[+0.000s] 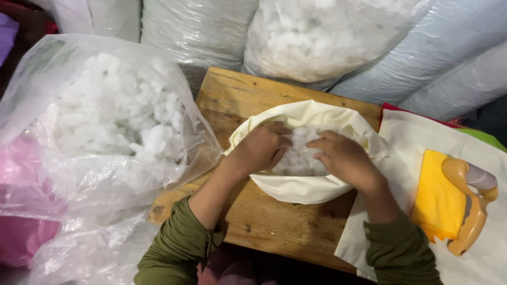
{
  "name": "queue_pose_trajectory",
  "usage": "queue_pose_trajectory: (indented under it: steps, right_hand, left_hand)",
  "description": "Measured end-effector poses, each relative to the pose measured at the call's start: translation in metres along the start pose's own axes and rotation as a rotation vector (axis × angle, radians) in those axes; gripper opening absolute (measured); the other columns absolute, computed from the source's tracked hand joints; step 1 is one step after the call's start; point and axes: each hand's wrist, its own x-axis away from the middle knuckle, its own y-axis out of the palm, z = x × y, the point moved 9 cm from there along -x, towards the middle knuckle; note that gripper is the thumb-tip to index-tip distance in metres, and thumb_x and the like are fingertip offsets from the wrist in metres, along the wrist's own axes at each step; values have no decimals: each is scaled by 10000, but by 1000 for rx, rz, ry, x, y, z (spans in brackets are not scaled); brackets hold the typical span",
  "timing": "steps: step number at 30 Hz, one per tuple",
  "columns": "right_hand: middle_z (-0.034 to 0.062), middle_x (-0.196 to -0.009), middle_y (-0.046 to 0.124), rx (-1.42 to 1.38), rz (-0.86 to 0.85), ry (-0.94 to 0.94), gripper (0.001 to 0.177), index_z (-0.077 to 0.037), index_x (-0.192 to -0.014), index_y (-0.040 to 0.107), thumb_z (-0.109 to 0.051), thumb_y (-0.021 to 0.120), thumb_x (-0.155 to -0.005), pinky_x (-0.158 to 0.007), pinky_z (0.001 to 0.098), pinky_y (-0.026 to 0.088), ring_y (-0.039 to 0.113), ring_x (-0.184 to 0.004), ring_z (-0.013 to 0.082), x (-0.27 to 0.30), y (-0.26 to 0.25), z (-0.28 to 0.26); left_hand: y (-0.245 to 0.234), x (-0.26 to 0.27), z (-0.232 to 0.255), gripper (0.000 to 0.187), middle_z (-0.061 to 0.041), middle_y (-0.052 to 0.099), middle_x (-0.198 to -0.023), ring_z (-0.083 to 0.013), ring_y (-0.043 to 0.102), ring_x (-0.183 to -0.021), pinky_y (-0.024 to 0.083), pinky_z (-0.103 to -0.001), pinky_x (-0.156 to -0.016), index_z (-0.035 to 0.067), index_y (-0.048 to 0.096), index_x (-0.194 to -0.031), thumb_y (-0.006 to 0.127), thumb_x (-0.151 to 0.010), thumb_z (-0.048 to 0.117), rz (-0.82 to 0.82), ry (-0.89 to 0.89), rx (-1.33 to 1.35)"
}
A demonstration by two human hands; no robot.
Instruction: The person uses a lint roller on a white pillowcase and then stuffs it with white fiberfill from a large plastic bag.
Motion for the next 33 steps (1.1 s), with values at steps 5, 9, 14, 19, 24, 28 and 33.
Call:
queue_pose_trajectory:
  steps: [5,9,14,19,24,28,33]
  right_hand:
    - [18,-1274,734,57,212,53,376,-239,-1269,740,-288,690,-900,-947,365,499,672,-1157,232,17,-38,-21]
    - [12,-1120,752,-70,377,-119,274,-161,-1202,759,-156,700,-934,-715,302,538,701,-866,163,11,-64,-109]
    - [121,-1090,727,-327,395,-543,260,-33,-1179,724,4,723,-922,-847,321,544,706,-974,247,-35,-57,-240]
    - [105,-1334,578,-342,173,-536,478,-184,-1320,675,-191,807,-861,-993,383,495,639,-1179,291,-158,49,-283]
    - [183,-1710,-42,7,-380,-261,1074,-375,-1612,241,-498,877,-755,-1145,613,322,57,-1551,483,-178,101,-318]
    - [200,-1613,257,330,-427,-232,638,-306,-1400,540,-444,726,-805,-966,650,472,512,-1262,467,-189,144,-312]
    - [61,-1079,700,148,-355,-350,199,-158,-943,703,-301,699,-806,-740,472,557,678,-993,331,-203,170,-305]
  left_hand:
    - [-72,29,33,194,-178,740,-1146,-356,678,-1115,533,-441,-969,40,744,-1047,612,-906,58,328,162,303]
    - [-115,84,71,165,-164,702,-1150,-364,682,-1096,558,-452,-967,8,703,-1071,562,-1021,78,539,156,197]
    - [-166,183,50,309,-189,689,-1295,-408,585,-1314,447,-561,-1133,-20,661,-1262,659,-1006,153,619,-152,-158]
    - [-166,280,-23,708,-143,715,-1082,-327,620,-1120,246,-686,-1131,75,653,-1279,653,-876,657,275,-844,-426]
    - [-124,299,-13,404,-32,676,-891,-266,628,-996,260,-656,-1161,183,762,-1071,731,-856,524,109,-757,-322]
    - [-130,303,-13,191,-2,613,-832,-222,602,-958,264,-694,-1175,191,756,-954,820,-797,278,166,-729,-356]
    - [-131,298,-12,195,-18,664,-903,-244,605,-1062,246,-733,-1169,164,755,-994,797,-820,241,210,-681,-383]
